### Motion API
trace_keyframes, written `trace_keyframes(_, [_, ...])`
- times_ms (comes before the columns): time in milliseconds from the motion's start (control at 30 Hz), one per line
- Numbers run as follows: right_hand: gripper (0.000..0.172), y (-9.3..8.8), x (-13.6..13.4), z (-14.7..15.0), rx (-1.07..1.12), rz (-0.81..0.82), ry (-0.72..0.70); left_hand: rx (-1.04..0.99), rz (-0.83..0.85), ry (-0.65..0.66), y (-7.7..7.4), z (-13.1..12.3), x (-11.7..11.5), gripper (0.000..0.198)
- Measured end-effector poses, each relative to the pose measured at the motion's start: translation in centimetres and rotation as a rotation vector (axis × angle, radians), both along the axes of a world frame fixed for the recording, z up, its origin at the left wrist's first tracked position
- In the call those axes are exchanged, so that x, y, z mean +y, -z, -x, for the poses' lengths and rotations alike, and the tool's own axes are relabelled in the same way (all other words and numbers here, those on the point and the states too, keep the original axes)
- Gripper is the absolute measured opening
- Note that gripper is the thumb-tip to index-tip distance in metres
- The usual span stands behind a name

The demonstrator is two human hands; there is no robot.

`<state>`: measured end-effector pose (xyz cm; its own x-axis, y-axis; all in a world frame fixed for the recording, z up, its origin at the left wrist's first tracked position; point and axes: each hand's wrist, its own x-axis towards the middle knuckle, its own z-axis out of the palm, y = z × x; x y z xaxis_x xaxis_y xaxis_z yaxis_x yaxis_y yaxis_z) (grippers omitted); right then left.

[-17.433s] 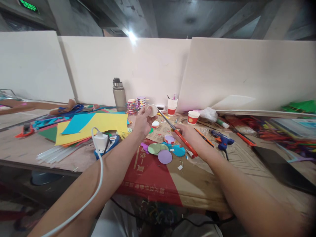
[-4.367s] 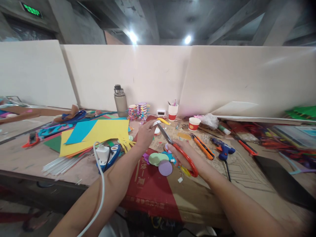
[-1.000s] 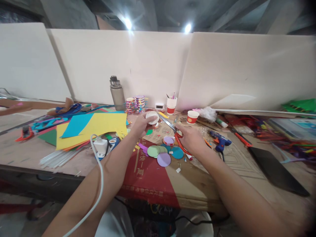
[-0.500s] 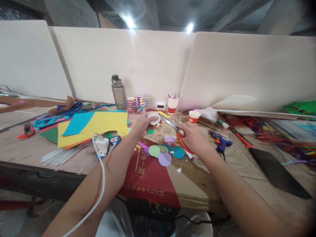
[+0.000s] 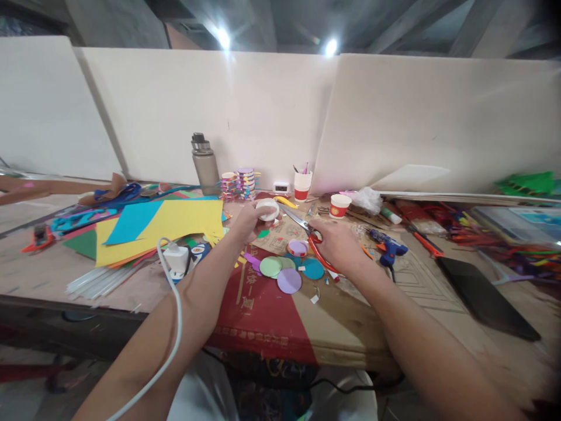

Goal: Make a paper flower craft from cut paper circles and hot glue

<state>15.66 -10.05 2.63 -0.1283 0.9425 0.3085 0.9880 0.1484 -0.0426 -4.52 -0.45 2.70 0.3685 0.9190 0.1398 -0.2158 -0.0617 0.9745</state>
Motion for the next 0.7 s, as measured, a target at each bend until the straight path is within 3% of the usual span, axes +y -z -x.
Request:
trace_keyframes(200, [0.039, 0.4, 0.6, -0.5, 0.148, 0.019, -0.008, -0.051, 0.009, 0.006, 0.2, 0.3, 0.4, 0.030])
trace_keyframes(300, [0.036, 1.1, 1.3, -1.2, 0.173, 0.056, 0.074, -0.036, -0.013, -0.016, 0.5, 0.0, 0.5, 0.036])
trace_keyframes(433, [0.032, 1.9, 2.2, -2.1, 0.143, 0.142, 0.212, 0.188, -0.130, -0.048, 1.5, -0.4, 0.9, 0.036])
trace_keyframes(700, [0.032, 2.3, 2.4, -2.6, 0.190, 0.145, 0.186, 0.633, -0.411, -0.231, 2.8, -0.7, 1.4, 0.008])
